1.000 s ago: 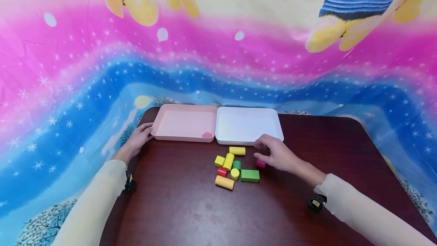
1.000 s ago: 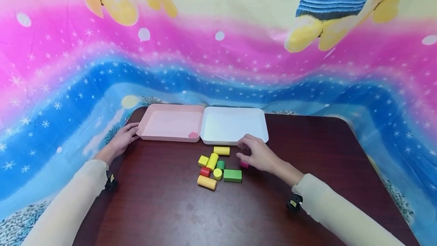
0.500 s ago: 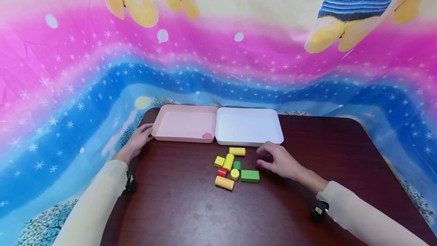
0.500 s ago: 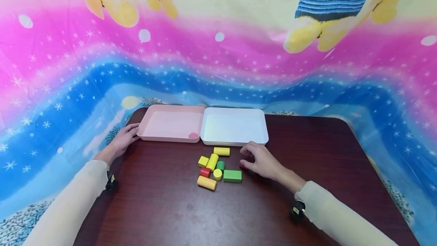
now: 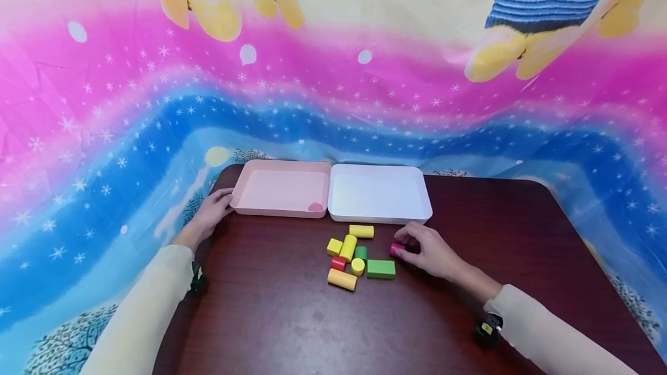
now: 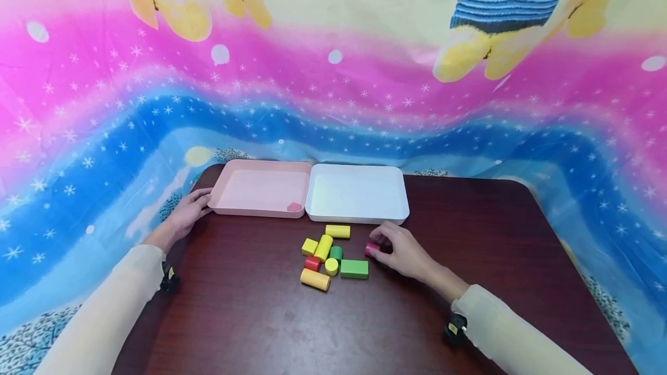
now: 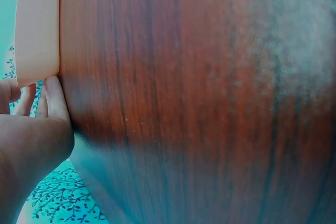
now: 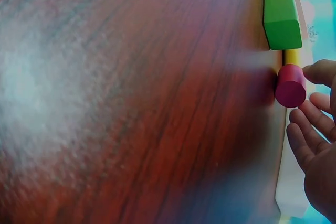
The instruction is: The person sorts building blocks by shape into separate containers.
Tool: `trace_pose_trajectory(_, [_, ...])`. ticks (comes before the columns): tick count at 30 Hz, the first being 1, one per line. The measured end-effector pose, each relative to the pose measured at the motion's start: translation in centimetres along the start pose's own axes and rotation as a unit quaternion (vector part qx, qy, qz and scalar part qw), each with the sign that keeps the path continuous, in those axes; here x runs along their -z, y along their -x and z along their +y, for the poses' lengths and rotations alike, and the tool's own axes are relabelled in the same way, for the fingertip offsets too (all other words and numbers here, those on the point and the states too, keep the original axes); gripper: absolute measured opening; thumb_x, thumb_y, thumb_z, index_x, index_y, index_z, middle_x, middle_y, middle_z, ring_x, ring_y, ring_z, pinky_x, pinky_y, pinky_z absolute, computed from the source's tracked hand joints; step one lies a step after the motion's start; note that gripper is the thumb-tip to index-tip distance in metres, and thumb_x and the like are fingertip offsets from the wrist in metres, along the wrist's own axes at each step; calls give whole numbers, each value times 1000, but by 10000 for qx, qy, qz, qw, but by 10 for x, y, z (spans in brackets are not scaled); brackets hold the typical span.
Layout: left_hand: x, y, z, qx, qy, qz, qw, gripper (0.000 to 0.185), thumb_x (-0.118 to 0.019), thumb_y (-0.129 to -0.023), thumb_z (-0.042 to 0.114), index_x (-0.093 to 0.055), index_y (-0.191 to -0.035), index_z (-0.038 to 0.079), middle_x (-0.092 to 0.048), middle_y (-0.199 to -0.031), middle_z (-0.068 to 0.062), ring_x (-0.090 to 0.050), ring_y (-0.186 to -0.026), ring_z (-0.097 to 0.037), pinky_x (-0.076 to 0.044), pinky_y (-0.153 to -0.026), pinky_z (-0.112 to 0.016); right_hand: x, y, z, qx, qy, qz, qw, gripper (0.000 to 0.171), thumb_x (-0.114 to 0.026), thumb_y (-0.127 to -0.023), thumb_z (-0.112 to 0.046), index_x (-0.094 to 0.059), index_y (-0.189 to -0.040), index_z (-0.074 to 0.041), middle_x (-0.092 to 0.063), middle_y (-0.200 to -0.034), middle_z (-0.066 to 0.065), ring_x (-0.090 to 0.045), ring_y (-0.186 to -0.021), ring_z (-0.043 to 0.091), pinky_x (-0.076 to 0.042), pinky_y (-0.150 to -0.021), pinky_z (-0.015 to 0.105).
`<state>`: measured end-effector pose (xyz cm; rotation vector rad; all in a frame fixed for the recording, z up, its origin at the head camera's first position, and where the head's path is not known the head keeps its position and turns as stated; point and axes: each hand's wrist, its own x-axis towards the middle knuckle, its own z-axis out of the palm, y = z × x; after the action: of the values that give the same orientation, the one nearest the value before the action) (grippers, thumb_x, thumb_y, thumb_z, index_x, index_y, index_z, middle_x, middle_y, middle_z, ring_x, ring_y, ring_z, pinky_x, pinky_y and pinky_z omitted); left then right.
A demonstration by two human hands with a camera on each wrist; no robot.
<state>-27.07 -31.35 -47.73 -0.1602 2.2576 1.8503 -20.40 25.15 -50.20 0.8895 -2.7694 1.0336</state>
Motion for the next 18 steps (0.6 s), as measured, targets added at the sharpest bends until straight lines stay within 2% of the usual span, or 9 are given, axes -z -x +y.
trace_pose_trajectory(3, [0,0,-1,6,-20,-11,10000,54,-37,-117,16,-26,-166,-2,-29,-166,-30,-34,-152,-47,-32,-125,-58,-2,2,1,-6,0,45,10000,26,-85,-93,-22,-73,-114,-14,-68,-105,-5,-67,-95,15,-62,-83,38])
trace_pose_trajectory(6, [2,-6,-10,-31,-76,51,10000,54,-36,-117,19,-26,-167,1,-29,-167,-28,-35,-153,-45,-33,-125,-57,-3,3,1,-44,23,50,10000,25,-85,-93,-23,-72,-113,-15,-68,-105,-5,-67,-96,17,-62,-83,40])
trace_pose_trajectory(10, [2,-4,-8,-29,-42,81,10000,54,-37,-117,18,-26,-167,0,-29,-167,-28,-35,-152,-45,-33,-125,-57,-2,4,-1,-99,-25,72,9999,25,-85,-93,-21,-72,-113,-15,-68,-105,-4,-68,-96,20,-63,-84,42])
trace_pose_trajectory(13, [0,2,1,4,30,35,10000,54,-38,-117,15,-26,-166,-3,-29,-166,-30,-34,-152,-47,-32,-125,-58,-3,5,-1,-135,-90,97,9998,25,-86,-92,-19,-73,-113,-14,-68,-105,-3,-68,-96,20,-63,-83,42])
trace_pose_trajectory(18, [0,1,0,-6,27,27,10000,54,-37,-117,15,-25,-166,-3,-29,-166,-30,-34,-152,-47,-32,-125,-59,-4,8,-1,-206,-107,97,9997,25,-86,-92,-17,-73,-113,-14,-68,-105,-4,-68,-95,19,-63,-83,39])
